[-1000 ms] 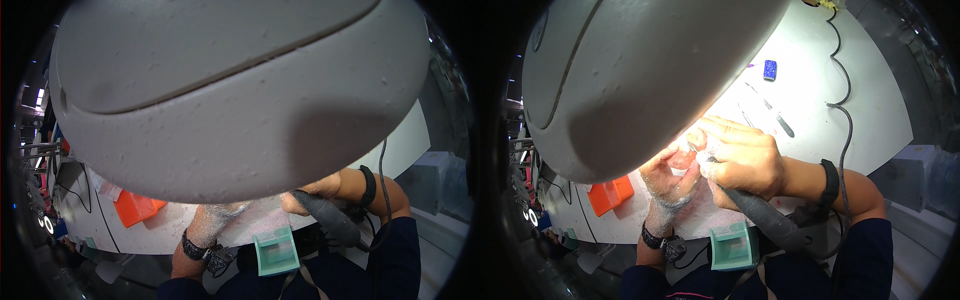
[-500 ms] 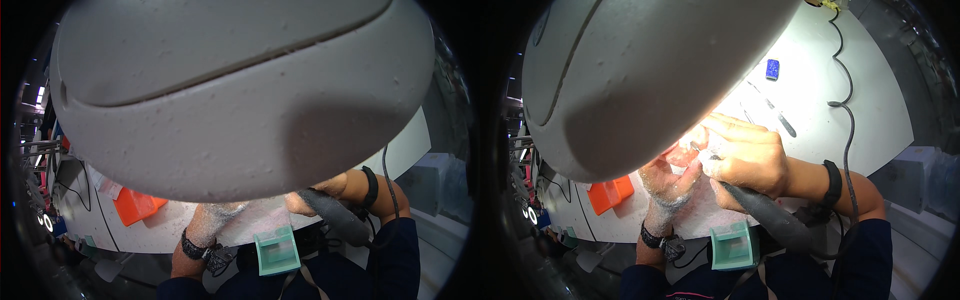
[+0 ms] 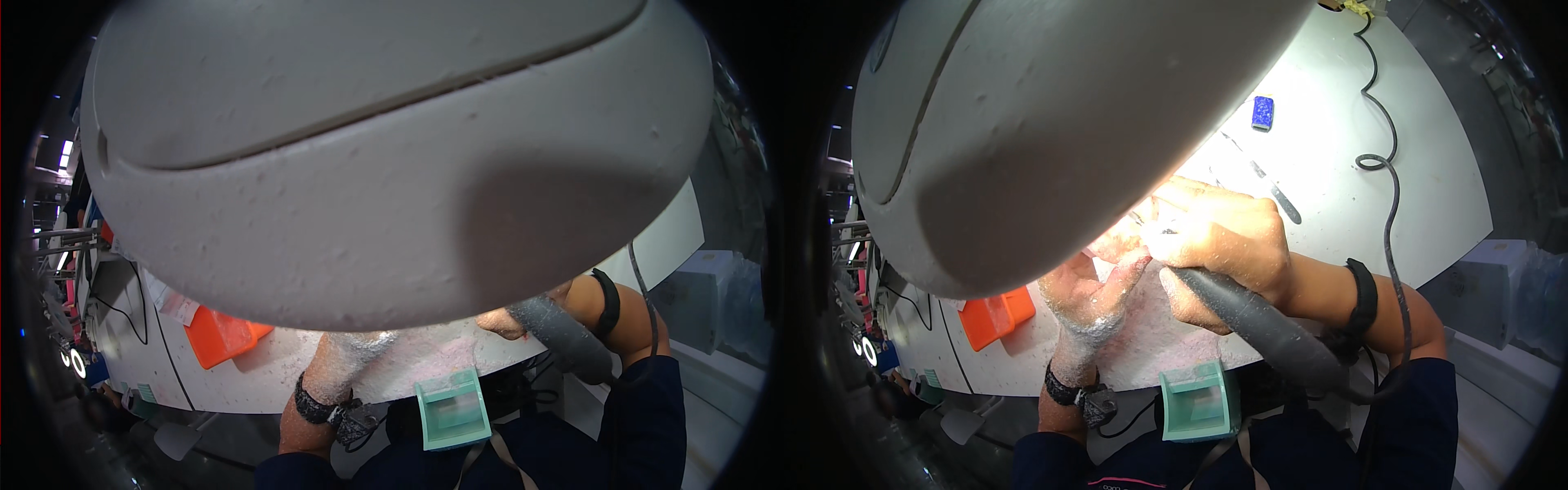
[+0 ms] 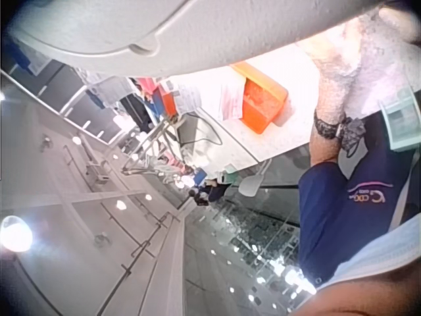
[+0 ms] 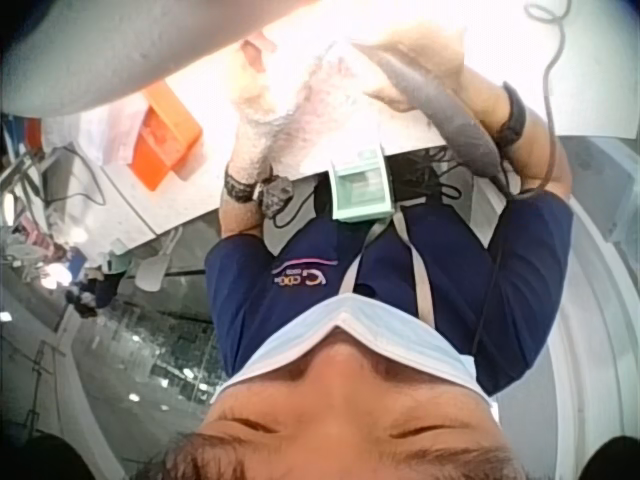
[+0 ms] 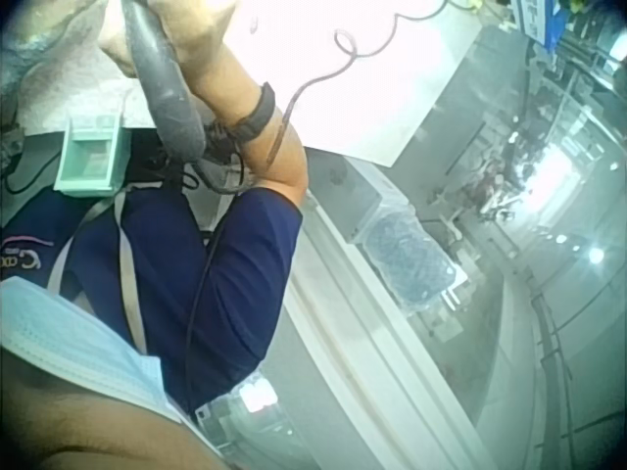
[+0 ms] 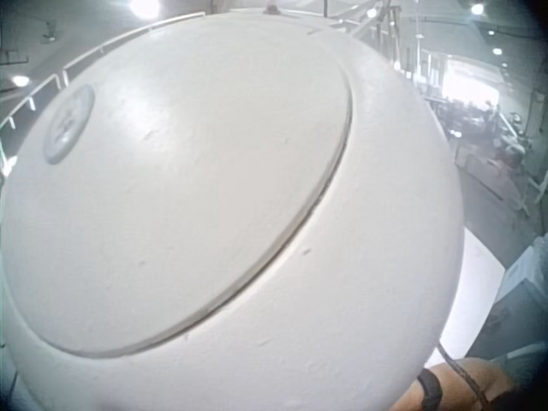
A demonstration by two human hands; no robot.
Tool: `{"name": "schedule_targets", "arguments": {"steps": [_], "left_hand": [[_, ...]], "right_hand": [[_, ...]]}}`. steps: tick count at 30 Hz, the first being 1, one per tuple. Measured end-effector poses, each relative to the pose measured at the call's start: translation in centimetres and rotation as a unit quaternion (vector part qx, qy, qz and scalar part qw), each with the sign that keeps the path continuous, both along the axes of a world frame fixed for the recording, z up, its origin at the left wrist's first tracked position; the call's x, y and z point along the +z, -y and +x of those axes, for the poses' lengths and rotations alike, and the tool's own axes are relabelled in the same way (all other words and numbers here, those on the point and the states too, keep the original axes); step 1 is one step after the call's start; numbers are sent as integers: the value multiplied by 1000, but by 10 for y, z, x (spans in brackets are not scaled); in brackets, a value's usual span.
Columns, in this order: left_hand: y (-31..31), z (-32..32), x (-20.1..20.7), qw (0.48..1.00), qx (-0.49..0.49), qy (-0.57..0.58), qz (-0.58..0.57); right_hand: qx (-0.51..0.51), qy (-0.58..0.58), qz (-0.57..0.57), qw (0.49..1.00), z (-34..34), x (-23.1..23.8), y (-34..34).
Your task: The recorder is sanding and shaping a dental prosthetic (denture) using a rotary tool at a workbench.
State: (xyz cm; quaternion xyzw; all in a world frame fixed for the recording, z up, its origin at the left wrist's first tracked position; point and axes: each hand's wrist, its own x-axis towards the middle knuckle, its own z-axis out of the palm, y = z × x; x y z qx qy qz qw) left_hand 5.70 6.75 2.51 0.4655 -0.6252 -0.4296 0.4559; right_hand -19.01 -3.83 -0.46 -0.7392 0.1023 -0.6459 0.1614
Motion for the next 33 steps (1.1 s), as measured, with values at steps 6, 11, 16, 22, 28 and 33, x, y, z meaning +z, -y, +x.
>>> {"name": "schedule_targets", "arguments": {"steps": [6,11,16,22,28,33], "left_hand": [[70,-57,-6,1000,8,9,0],[67,-60,-4,1000,6,12,-2],[69,-56,-4,1000,10,17,0],[69,-55,1,1000,12,22,-4],[69,-54,-6,1000,3,-19,0],[70,-54,-9,998,-5,-57,-1]], "right_hand": [[15,-2,73,997,-2,46,-10],[-54,-65,-33,996,-9,30,0],[-7,-88,103,991,-8,53,-10],[-25,88,181,979,11,6,-14],[-69,54,149,985,2,3,-10],[-23,-31,20,999,-7,29,-3]]}}
